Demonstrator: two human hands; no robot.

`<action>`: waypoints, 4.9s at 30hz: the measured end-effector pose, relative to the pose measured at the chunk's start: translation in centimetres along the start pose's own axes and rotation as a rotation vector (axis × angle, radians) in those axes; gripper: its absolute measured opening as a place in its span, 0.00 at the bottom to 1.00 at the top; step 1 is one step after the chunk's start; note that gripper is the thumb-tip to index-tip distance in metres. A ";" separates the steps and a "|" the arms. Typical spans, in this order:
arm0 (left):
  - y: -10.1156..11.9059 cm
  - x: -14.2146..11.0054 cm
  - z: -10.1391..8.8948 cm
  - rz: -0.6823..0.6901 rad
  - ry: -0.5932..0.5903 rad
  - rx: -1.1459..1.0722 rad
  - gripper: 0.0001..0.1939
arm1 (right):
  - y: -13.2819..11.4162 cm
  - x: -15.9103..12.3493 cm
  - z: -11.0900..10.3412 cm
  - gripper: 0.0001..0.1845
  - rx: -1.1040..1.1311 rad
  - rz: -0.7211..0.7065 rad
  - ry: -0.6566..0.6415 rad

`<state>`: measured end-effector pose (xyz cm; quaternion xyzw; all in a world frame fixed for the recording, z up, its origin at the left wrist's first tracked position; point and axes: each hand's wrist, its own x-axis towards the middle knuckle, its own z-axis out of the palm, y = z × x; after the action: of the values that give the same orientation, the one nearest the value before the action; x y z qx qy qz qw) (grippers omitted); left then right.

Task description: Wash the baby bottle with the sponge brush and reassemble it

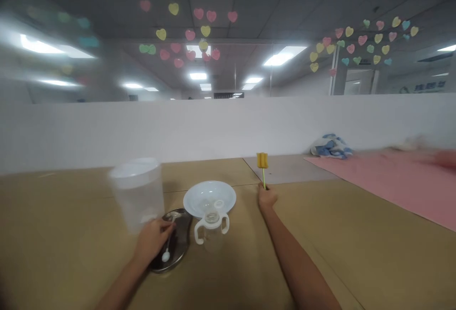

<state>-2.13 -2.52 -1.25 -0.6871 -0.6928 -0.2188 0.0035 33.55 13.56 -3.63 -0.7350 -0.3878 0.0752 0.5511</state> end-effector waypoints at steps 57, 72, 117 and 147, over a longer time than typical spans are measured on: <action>8.6 7.2 0.2 0.106 -0.078 -0.131 0.20 | -8.2 -10.3 -5.2 0.33 -0.022 -0.478 -0.282; 6.4 6.7 -0.9 -0.097 0.123 -0.915 0.18 | -7.9 -10.7 -5.0 0.32 0.026 -0.752 -0.292; 2.1 2.9 0.7 -0.098 0.326 -0.220 0.12 | -5.8 -9.5 -3.3 0.29 -0.238 -0.939 0.095; 8.8 7.1 0.4 0.212 -0.028 -0.384 0.08 | -5.8 -8.9 -3.6 0.24 -0.415 -0.757 0.005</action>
<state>5.99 4.03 3.21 -0.7472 -0.5623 -0.3355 -0.1140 26.49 5.58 -0.06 -0.6364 -0.6357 -0.2137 0.3810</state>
